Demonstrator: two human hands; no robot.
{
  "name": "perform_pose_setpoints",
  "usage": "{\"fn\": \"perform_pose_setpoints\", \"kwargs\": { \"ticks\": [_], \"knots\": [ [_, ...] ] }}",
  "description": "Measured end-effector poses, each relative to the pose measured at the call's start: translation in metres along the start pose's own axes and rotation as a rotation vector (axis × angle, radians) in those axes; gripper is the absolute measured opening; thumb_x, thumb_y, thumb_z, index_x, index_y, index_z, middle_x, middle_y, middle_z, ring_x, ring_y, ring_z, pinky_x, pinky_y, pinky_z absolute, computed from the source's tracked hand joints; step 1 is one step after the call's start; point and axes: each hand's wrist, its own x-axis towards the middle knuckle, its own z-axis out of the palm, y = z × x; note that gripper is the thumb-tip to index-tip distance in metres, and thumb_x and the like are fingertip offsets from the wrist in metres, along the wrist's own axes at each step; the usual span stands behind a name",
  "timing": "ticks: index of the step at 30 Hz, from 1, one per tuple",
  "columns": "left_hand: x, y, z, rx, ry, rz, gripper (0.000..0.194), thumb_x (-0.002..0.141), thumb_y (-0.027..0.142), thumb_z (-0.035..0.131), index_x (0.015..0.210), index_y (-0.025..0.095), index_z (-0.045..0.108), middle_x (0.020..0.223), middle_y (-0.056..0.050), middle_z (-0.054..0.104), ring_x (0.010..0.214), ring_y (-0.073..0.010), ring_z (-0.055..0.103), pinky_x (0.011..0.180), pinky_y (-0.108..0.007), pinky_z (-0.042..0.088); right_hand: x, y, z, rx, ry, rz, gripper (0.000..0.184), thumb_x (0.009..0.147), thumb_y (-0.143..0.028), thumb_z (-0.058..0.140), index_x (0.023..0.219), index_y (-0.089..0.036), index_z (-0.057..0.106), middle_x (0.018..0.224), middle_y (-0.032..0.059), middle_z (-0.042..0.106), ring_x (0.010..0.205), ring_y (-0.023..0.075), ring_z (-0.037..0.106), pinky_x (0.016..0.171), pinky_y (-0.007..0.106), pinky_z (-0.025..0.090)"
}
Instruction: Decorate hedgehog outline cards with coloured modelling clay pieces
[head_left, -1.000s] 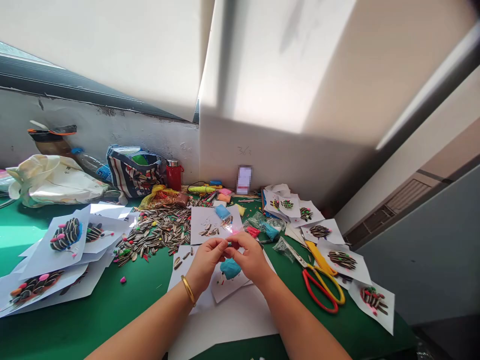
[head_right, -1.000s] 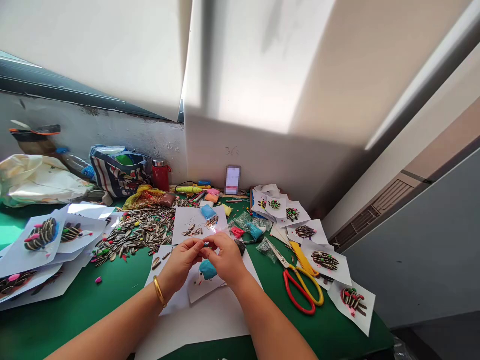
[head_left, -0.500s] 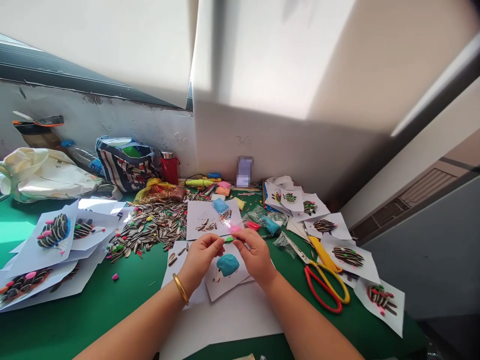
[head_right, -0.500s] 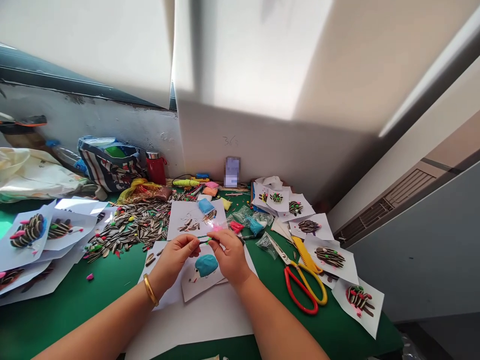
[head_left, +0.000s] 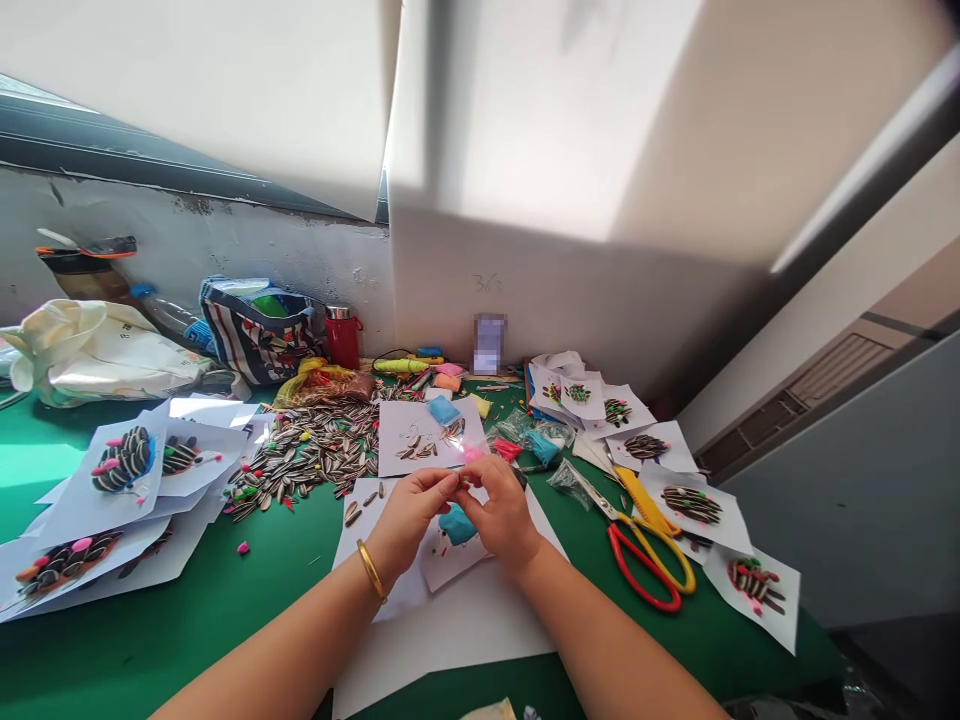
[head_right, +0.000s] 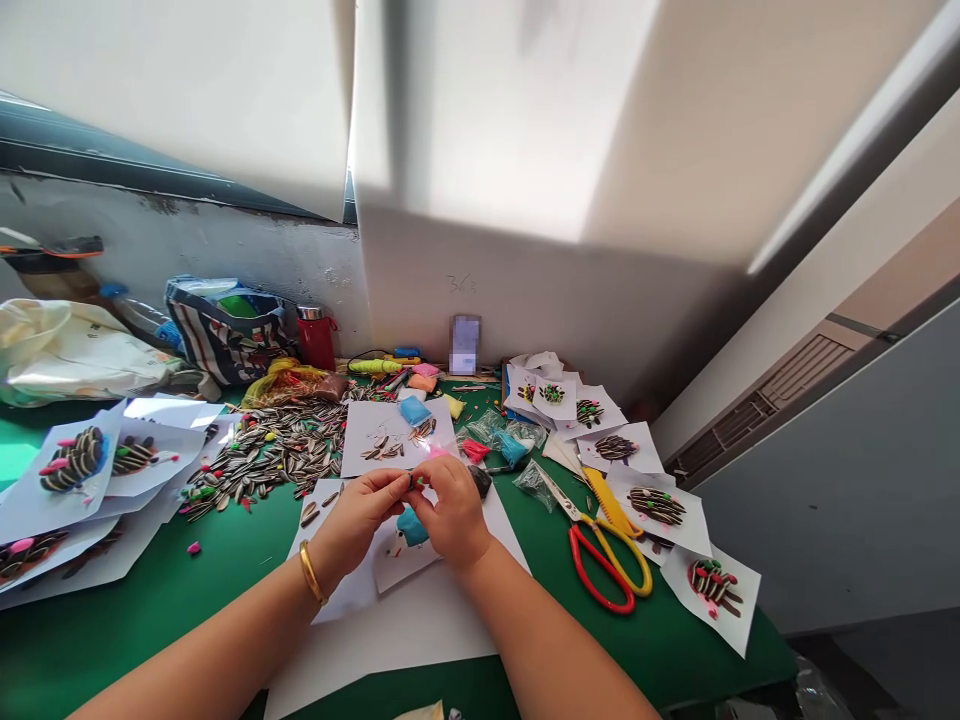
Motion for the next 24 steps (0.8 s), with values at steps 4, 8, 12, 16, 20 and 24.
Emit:
{"fn": "perform_pose_setpoints", "kwargs": {
  "ticks": [4, 8, 12, 16, 20, 24],
  "knots": [
    [0.001, 0.001, -0.002, 0.037, 0.043, 0.013, 0.033, 0.071, 0.047, 0.077, 0.08, 0.015, 0.075, 0.076, -0.006, 0.07, 0.066, -0.0146, 0.056, 0.062, -0.026, 0.043, 0.0, 0.0, 0.0, 0.069, -0.05, -0.026, 0.027, 0.091, -0.028, 0.063, 0.117, -0.028, 0.065, 0.101, 0.0055, 0.064, 0.093, 0.0204, 0.059, 0.083, 0.036, 0.05],
    [-0.001, 0.003, -0.001, 0.054, -0.023, 0.005, 0.039, 0.077, 0.053, 0.07, 0.08, 0.014, 0.075, 0.075, -0.007, 0.07, 0.069, -0.0168, 0.058, 0.064, -0.027, 0.043, 0.001, -0.002, -0.003, 0.12, -0.017, 0.01, 0.014, 0.092, -0.024, 0.06, 0.1, -0.026, 0.071, 0.09, 0.0041, 0.063, 0.086, 0.0188, 0.06, 0.078, 0.033, 0.051],
    [-0.002, 0.003, -0.001, 0.05, -0.092, -0.035, 0.038, 0.078, 0.052, 0.07, 0.087, 0.014, 0.075, 0.083, -0.009, 0.07, 0.073, -0.0168, 0.059, 0.063, -0.025, 0.042, 0.002, -0.003, -0.007, 0.098, 0.046, 0.033, 0.013, 0.092, -0.023, 0.058, 0.087, -0.024, 0.07, 0.082, 0.0037, 0.063, 0.08, 0.0185, 0.059, 0.074, 0.033, 0.051],
    [0.0, 0.0, -0.002, -0.004, -0.082, -0.049, 0.033, 0.072, 0.046, 0.078, 0.08, 0.014, 0.073, 0.073, -0.005, 0.066, 0.068, -0.0147, 0.057, 0.063, -0.025, 0.043, 0.002, -0.004, -0.008, 0.132, 0.013, 0.028, 0.019, 0.095, -0.024, 0.054, 0.1, -0.025, 0.073, 0.087, 0.0048, 0.063, 0.083, 0.0183, 0.059, 0.076, 0.034, 0.052],
    [0.003, -0.001, -0.004, -0.174, 0.017, -0.056, 0.033, 0.066, 0.044, 0.083, 0.077, 0.015, 0.072, 0.072, -0.003, 0.065, 0.068, -0.0133, 0.056, 0.066, -0.025, 0.046, -0.002, -0.007, -0.005, 0.155, -0.088, 0.0, 0.031, 0.096, -0.029, 0.051, 0.123, -0.029, 0.066, 0.098, 0.0063, 0.06, 0.093, 0.0199, 0.058, 0.085, 0.037, 0.052],
    [0.004, 0.004, -0.005, -0.251, 0.061, -0.059, 0.033, 0.065, 0.04, 0.085, 0.084, 0.015, 0.073, 0.079, -0.004, 0.067, 0.072, -0.0133, 0.058, 0.07, -0.025, 0.047, -0.003, -0.01, -0.004, 0.177, -0.159, 0.026, 0.04, 0.096, -0.031, 0.05, 0.136, -0.029, 0.055, 0.102, 0.0059, 0.063, 0.096, 0.0201, 0.06, 0.088, 0.037, 0.051]
  ]
}}
